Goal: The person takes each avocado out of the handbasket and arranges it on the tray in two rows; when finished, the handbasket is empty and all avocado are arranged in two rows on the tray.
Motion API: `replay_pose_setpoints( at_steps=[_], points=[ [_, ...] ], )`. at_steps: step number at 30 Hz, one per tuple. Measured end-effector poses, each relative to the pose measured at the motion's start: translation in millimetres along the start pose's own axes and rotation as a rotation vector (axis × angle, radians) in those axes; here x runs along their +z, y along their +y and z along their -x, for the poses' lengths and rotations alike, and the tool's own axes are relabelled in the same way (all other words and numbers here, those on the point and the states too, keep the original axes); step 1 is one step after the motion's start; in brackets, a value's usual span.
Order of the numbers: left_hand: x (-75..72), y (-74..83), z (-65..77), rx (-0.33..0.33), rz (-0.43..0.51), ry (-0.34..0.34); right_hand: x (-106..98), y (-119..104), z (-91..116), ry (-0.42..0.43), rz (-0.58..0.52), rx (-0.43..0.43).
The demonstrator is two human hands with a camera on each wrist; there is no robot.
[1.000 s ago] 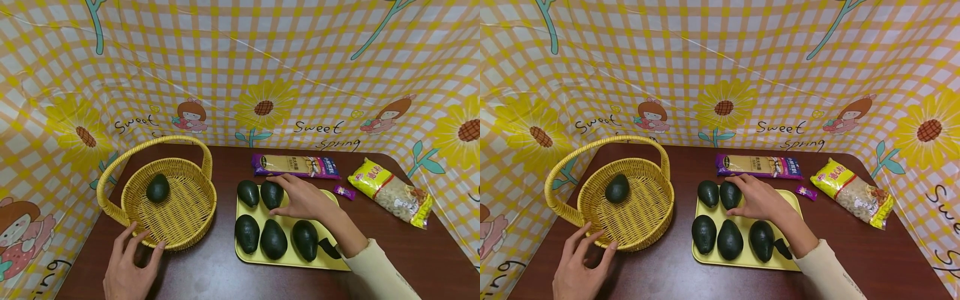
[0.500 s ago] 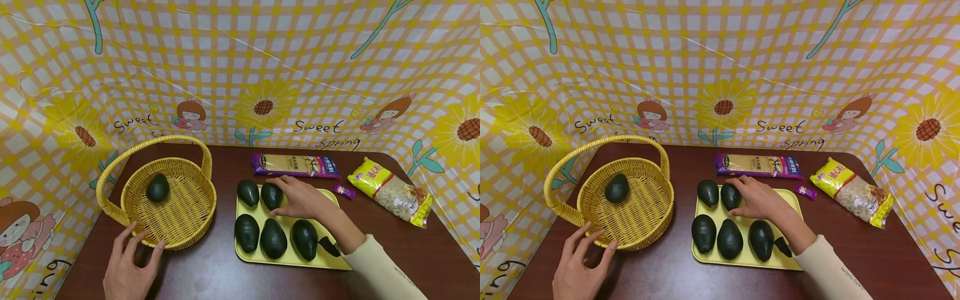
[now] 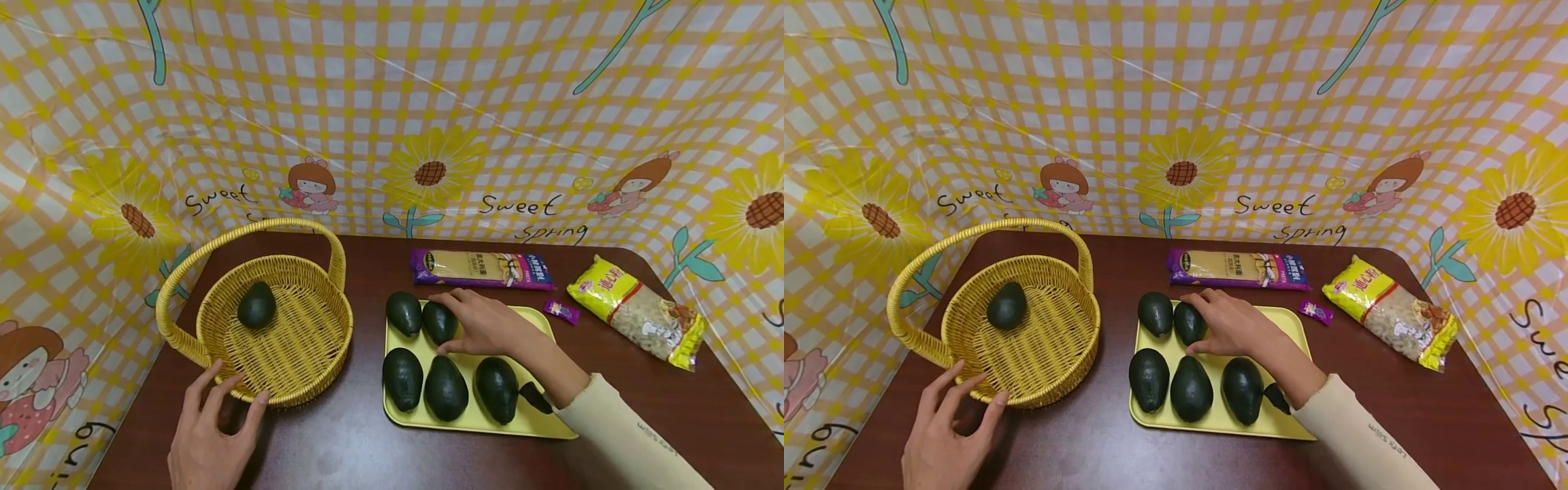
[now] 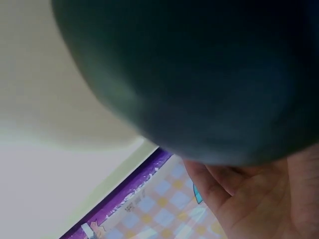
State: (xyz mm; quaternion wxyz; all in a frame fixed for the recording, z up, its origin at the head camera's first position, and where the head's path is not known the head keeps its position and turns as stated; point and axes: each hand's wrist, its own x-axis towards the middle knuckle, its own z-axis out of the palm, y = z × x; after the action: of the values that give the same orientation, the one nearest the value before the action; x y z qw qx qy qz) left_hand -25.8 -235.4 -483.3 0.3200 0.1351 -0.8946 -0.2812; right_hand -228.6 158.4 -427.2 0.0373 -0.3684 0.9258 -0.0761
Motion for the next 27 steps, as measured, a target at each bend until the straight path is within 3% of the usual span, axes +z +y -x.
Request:
replay_pose_setpoints(
  at_steps=[10,27],
  points=[
    [-0.9,2.1,-0.2,-0.004,-0.003,-0.013,0,1,1,-0.017,-0.012,0.019],
    [-1.7,1.8,0.5,-0.020,-0.003,-0.019,-11,0,3,0.026,0.003,-0.040]
  ],
)
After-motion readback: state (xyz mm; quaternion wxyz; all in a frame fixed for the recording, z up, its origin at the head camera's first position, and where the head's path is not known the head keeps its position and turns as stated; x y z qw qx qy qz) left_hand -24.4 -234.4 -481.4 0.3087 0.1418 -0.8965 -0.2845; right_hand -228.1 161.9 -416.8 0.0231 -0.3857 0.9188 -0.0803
